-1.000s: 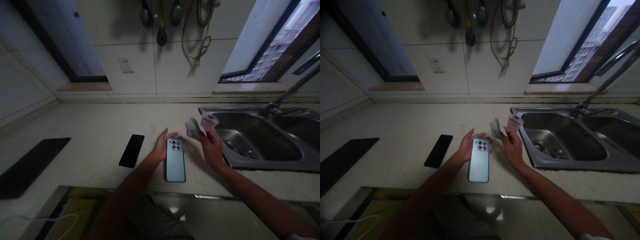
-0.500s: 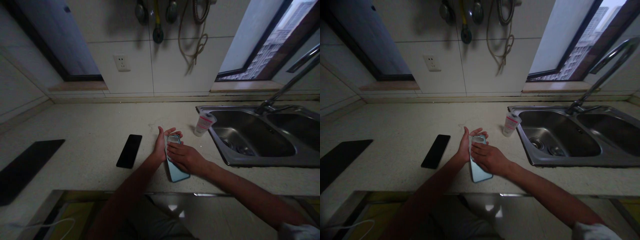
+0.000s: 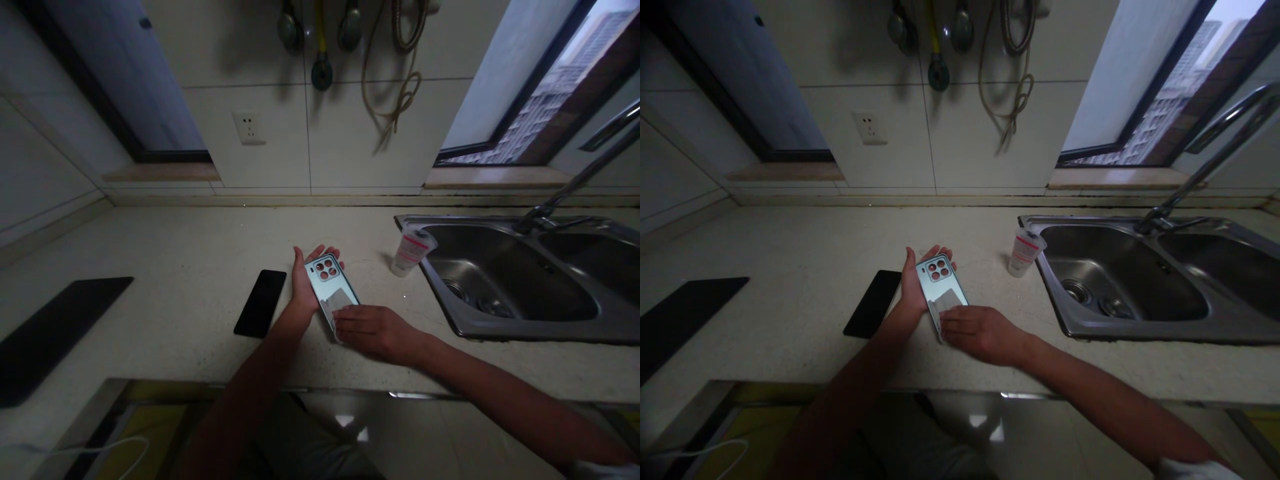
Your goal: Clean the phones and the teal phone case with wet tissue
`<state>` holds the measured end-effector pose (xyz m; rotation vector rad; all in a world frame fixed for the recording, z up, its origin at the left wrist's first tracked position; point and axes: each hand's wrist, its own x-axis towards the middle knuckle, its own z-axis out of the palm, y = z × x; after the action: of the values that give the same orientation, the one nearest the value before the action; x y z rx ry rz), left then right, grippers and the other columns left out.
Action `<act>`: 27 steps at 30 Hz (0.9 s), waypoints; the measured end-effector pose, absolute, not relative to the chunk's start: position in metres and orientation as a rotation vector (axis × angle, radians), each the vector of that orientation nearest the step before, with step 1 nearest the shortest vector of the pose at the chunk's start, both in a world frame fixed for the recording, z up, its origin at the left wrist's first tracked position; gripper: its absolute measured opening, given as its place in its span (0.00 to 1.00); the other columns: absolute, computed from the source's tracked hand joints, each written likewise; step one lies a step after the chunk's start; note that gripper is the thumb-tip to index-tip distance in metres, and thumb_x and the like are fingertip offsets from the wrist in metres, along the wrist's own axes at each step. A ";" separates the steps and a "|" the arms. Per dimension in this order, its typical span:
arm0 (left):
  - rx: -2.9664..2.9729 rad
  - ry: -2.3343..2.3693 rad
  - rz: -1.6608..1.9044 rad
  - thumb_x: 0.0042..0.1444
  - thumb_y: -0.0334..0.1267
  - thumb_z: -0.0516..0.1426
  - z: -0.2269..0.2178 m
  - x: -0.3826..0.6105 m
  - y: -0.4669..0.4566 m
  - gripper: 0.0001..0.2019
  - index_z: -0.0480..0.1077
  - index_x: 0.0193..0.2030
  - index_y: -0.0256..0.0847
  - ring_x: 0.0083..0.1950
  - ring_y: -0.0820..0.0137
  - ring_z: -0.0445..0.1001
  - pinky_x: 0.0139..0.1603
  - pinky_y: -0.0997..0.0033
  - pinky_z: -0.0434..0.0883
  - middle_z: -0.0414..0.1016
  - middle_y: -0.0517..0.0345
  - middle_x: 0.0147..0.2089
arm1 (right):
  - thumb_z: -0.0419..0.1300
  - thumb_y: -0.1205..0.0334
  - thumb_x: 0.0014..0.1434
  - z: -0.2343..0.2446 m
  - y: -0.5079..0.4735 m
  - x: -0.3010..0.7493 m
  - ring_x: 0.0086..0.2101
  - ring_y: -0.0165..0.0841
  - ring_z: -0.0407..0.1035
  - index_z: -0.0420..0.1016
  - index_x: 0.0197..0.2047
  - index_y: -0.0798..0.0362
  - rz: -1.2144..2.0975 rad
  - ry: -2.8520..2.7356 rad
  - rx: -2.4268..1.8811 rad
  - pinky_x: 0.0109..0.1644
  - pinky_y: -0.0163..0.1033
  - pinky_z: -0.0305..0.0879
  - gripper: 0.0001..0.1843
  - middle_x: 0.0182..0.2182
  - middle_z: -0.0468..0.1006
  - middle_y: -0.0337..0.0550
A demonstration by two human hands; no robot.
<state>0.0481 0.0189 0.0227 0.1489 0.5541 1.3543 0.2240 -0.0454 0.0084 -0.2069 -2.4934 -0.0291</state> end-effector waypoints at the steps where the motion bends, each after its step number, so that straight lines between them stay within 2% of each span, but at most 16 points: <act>1: 0.144 0.533 1.322 0.65 0.60 0.48 0.023 0.049 0.017 0.27 0.73 0.45 0.35 0.43 0.60 0.81 0.49 0.57 0.75 0.80 0.44 0.40 | 0.56 0.69 0.68 0.005 -0.043 0.224 0.54 0.38 0.75 0.79 0.47 0.58 -0.039 -2.471 -0.223 0.61 0.44 0.73 0.10 0.47 0.84 0.48; 4: 0.221 0.453 1.215 0.66 0.61 0.44 0.026 0.055 0.007 0.32 0.75 0.46 0.32 0.47 0.55 0.80 0.55 0.51 0.73 0.80 0.37 0.43 | 0.56 0.69 0.68 -0.003 -0.039 0.224 0.53 0.37 0.76 0.78 0.48 0.58 -0.069 -2.409 -0.261 0.61 0.44 0.74 0.10 0.46 0.84 0.47; 7: 0.346 0.402 1.189 0.64 0.65 0.42 0.027 0.062 -0.002 0.37 0.75 0.48 0.31 0.50 0.51 0.80 0.58 0.47 0.70 0.80 0.36 0.45 | 0.56 0.70 0.67 -0.006 -0.038 0.225 0.53 0.37 0.76 0.77 0.52 0.57 -0.083 -2.345 -0.251 0.61 0.45 0.73 0.13 0.45 0.85 0.48; 10: 0.367 0.451 1.192 0.63 0.67 0.39 0.026 0.066 -0.004 0.40 0.76 0.47 0.32 0.50 0.53 0.80 0.58 0.49 0.70 0.81 0.38 0.43 | 0.56 0.70 0.66 -0.004 -0.036 0.226 0.58 0.39 0.72 0.75 0.56 0.57 -0.099 -2.340 -0.347 0.62 0.48 0.73 0.16 0.50 0.82 0.52; 13: 0.367 0.535 1.123 0.62 0.70 0.35 0.024 0.068 -0.004 0.45 0.76 0.45 0.28 0.50 0.53 0.79 0.57 0.54 0.70 0.80 0.35 0.41 | 0.57 0.70 0.65 -0.003 -0.032 0.228 0.61 0.43 0.68 0.74 0.58 0.56 -0.116 -2.338 -0.528 0.62 0.51 0.72 0.19 0.57 0.77 0.55; 18: 0.275 0.498 1.001 0.52 0.78 0.33 0.023 0.068 -0.007 0.54 0.75 0.51 0.28 0.53 0.50 0.77 0.56 0.52 0.71 0.79 0.33 0.45 | 0.56 0.69 0.66 -0.009 -0.021 0.235 0.58 0.42 0.72 0.74 0.60 0.54 -0.084 -2.250 -0.737 0.61 0.49 0.73 0.20 0.58 0.76 0.55; 22: 0.310 0.395 0.959 0.53 0.78 0.37 0.019 0.073 -0.010 0.50 0.73 0.55 0.33 0.50 0.54 0.77 0.51 0.55 0.73 0.79 0.38 0.46 | 0.56 0.68 0.67 -0.012 -0.016 0.239 0.57 0.42 0.72 0.76 0.58 0.53 -0.050 -2.193 -0.853 0.61 0.50 0.74 0.19 0.57 0.77 0.54; 25: 0.351 0.479 1.013 0.57 0.74 0.42 0.012 0.082 -0.008 0.43 0.73 0.54 0.35 0.43 0.59 0.79 0.44 0.62 0.75 0.79 0.44 0.41 | 0.56 0.68 0.67 -0.012 -0.015 0.240 0.55 0.41 0.75 0.76 0.57 0.51 -0.033 -2.214 -0.839 0.57 0.50 0.76 0.18 0.56 0.78 0.53; 27: 0.365 0.525 1.013 0.55 0.74 0.46 0.007 0.088 -0.006 0.42 0.74 0.52 0.35 0.39 0.61 0.79 0.39 0.65 0.75 0.78 0.46 0.38 | 0.57 0.68 0.66 -0.012 -0.016 0.239 0.52 0.42 0.76 0.78 0.55 0.51 -0.061 -2.231 -0.817 0.53 0.50 0.77 0.16 0.55 0.79 0.54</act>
<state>0.0876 -0.0055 0.0072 0.3650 0.5249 1.0135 0.2390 -0.0158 -0.0115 -0.8166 -2.2307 -0.0612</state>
